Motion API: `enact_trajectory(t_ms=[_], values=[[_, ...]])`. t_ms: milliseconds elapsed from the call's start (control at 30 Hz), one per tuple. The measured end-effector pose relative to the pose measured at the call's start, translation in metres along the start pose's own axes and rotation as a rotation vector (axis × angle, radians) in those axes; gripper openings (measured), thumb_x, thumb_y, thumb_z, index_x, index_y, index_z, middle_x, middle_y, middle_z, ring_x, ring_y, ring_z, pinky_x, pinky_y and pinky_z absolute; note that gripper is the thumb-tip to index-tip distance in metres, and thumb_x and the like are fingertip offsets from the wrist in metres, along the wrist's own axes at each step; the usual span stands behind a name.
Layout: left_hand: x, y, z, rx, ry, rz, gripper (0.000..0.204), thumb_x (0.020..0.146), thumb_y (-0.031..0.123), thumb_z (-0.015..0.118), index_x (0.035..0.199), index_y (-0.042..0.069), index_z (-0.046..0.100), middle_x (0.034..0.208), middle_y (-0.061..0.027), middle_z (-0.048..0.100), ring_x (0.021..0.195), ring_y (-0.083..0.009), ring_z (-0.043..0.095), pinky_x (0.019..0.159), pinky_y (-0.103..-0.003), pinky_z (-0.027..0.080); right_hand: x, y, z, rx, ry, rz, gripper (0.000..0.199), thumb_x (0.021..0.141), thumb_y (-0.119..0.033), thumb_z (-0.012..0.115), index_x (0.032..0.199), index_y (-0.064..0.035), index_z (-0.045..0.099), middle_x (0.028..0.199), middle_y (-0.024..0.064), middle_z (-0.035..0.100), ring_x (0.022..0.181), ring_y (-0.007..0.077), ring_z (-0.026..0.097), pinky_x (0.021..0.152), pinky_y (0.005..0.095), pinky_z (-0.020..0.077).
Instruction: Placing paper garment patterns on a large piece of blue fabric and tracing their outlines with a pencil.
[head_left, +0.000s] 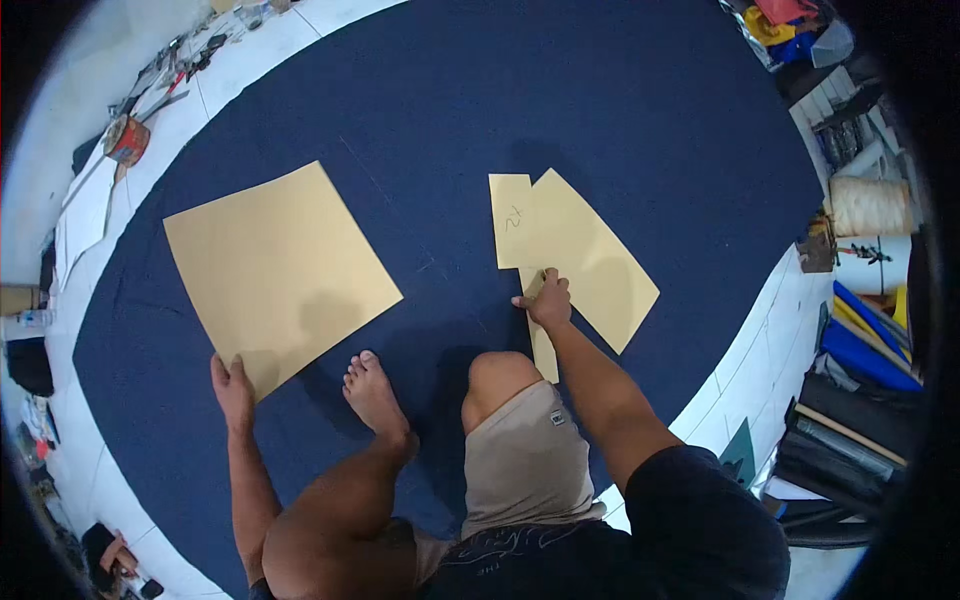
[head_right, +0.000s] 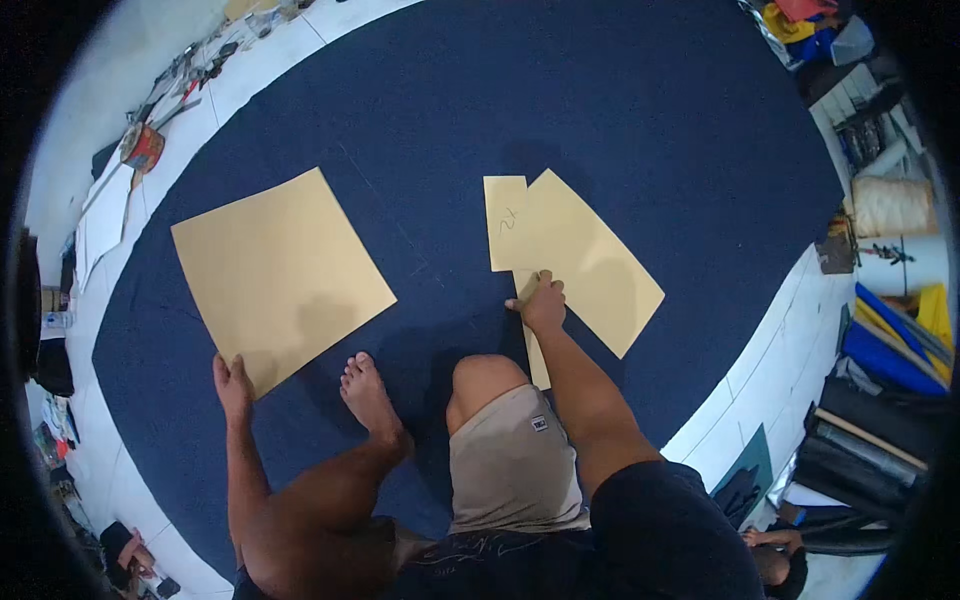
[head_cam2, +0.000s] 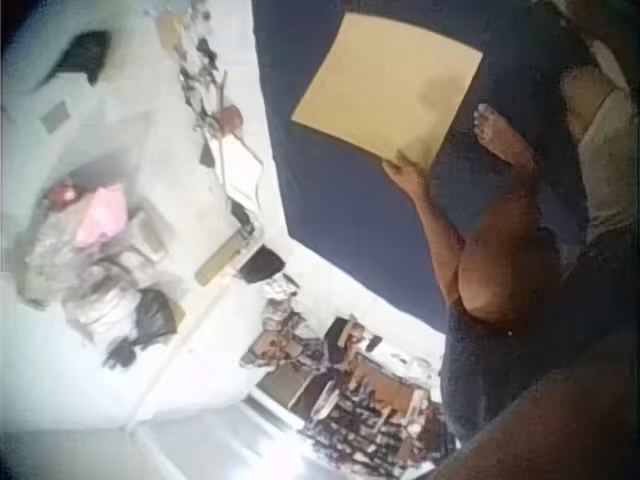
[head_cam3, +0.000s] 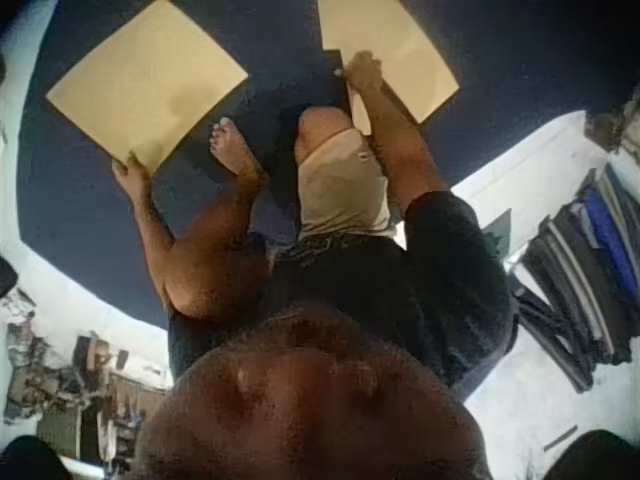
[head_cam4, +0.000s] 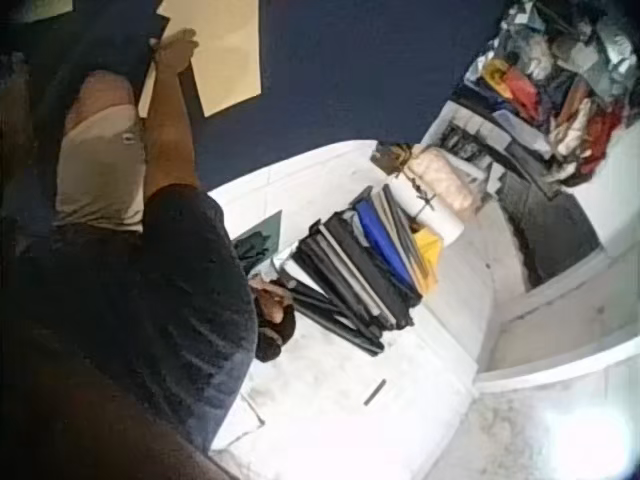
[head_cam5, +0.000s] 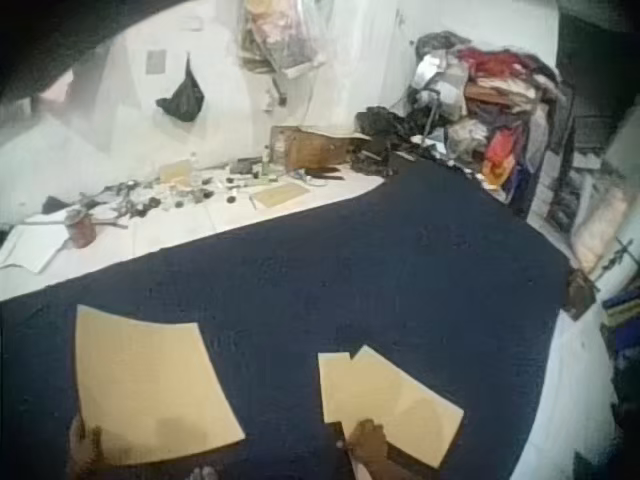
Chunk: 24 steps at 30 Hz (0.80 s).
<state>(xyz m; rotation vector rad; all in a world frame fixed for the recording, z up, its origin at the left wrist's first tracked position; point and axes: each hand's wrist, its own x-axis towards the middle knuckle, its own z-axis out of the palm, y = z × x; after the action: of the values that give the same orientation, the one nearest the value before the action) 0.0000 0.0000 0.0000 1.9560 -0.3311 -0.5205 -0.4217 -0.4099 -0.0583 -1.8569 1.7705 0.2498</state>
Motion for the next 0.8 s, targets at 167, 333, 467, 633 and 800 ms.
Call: enact_trajectory(t_ms=[167,333,467,633,800], values=[[-0.060,0.051,-0.033,-0.098,0.070,0.009,0.033,0.100,0.005,0.049,0.132,-0.004,0.049,0.122,-0.0126,0.061,0.111,-0.0200,0.059,0.096,-0.033,0.047,-0.010,0.004,-0.004,-0.025,0.083,0.015,0.090,0.068,-0.040,0.091,0.137,-0.0080,0.042,0.134,0.0201,0.051,0.121,0.0399,0.057,0.098,0.0502,0.0502],[-0.097,0.092,-0.087,0.041,0.158,-0.015,0.035,0.098,0.003,0.050,0.133,-0.002,0.049,0.121,-0.0138,0.063,0.108,-0.0203,0.062,0.094,-0.033,0.048,-0.030,0.017,-0.002,0.007,0.066,-0.075,0.099,0.072,-0.051,0.085,0.144,0.0044,0.043,0.145,0.0252,0.048,0.134,0.0388,0.048,0.109,0.0482,0.0432],[-0.132,0.106,-0.108,0.136,0.226,-0.035,0.032,0.099,0.007,0.053,0.130,0.000,0.053,0.117,-0.0127,0.065,0.105,-0.0196,0.063,0.091,-0.033,0.050,-0.044,0.042,0.000,-0.071,-0.058,0.001,0.092,0.069,-0.046,0.089,0.137,0.0011,0.050,0.143,0.0219,0.050,0.129,0.0365,0.054,0.106,0.0490,0.0459],[-0.182,0.157,-0.104,0.045,0.279,-0.245,0.035,0.097,0.010,0.056,0.130,-0.001,0.053,0.117,-0.0134,0.065,0.102,-0.0202,0.064,0.089,-0.034,0.050,-0.051,0.068,-0.013,-0.130,-0.046,-0.070,0.085,0.068,-0.041,0.090,0.131,-0.0032,0.048,0.132,0.0198,0.054,0.123,0.0379,0.056,0.101,0.0506,0.0502],[-0.210,0.161,-0.150,0.036,0.297,-0.297,0.038,0.095,0.012,0.059,0.130,-0.001,0.053,0.116,-0.0139,0.066,0.100,-0.0206,0.064,0.087,-0.034,0.050,-0.059,0.057,0.001,-0.100,-0.058,-0.023,0.085,0.070,-0.042,0.089,0.133,-0.0039,0.047,0.136,0.0191,0.049,0.127,0.0357,0.053,0.102,0.0498,0.0498]])
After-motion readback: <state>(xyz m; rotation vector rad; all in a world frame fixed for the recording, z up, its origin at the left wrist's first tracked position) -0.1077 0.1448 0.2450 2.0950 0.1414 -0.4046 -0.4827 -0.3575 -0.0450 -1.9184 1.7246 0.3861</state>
